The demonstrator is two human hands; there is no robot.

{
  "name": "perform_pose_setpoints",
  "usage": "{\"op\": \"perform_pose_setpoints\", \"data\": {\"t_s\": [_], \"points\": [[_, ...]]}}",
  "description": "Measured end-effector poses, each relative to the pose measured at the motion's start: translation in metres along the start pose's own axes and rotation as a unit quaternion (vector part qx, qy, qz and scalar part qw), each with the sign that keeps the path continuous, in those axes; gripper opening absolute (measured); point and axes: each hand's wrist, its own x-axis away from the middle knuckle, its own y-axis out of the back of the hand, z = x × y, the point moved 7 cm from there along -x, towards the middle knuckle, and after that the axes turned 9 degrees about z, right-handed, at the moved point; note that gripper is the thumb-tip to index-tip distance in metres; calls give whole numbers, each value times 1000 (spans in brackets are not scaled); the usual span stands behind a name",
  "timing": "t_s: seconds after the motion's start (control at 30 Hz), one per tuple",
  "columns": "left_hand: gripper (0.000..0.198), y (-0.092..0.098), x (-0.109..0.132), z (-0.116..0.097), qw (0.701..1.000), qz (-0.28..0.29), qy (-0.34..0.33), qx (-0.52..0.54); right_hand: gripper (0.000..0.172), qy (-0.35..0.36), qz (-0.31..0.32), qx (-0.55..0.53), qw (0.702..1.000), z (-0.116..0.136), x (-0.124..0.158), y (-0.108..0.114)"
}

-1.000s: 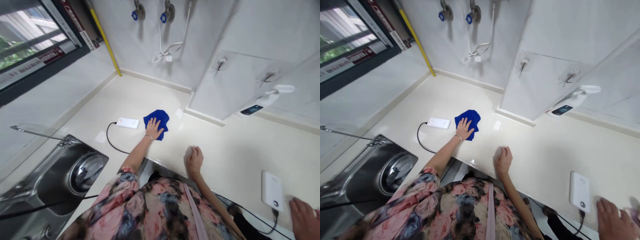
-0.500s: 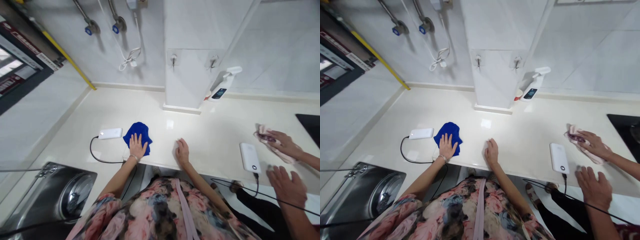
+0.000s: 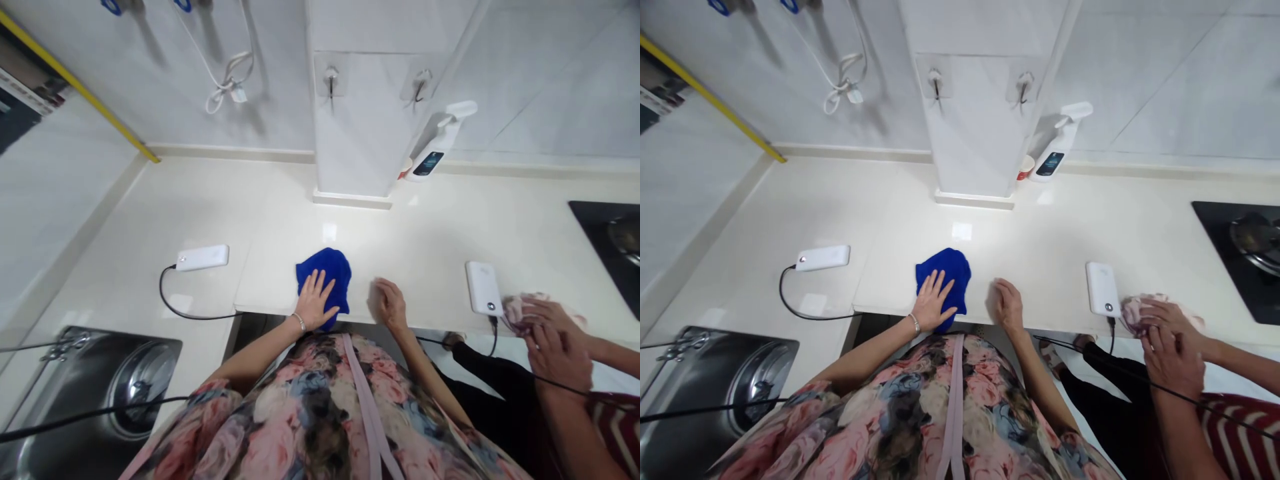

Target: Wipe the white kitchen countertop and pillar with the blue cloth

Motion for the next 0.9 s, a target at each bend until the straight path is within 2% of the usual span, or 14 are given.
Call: {"op": "perform_pose_setpoints", "data": {"t_s": [0.13, 0.23, 0.3, 0.37, 0.47, 0.57, 0.77, 0.9], "points": [[91, -10, -47, -46, 995, 28, -93, 24, 39, 2, -4, 15, 1000, -9, 10, 13], [98, -18, -77, -77, 986, 58, -157, 30, 37, -17, -49, 39, 998, -9, 7, 16], [103, -21, -90, -88, 979, 80, -184, 30, 37, -31, -79, 55, 995, -8, 6, 18], [105, -23, -95, -90, 973, 94, -207, 30, 37, -40, -95, 64, 993, -8, 5, 20], [102, -22, -88, -79, 965, 104, -239, 32, 36, -51, -99, 71, 991, -8, 7, 22], [95, -20, -70, -58, 961, 111, -251, 29, 38, -55, -90, 70, 992, -7, 9, 22], [93, -6, -29, -5, 961, 114, -249, 33, 39, -46, -92, 69, 992, -6, 10, 18], [85, 6, -8, 36, 959, 125, -250, 42, 39, -47, -93, 66, 992, -8, 11, 16]]}}
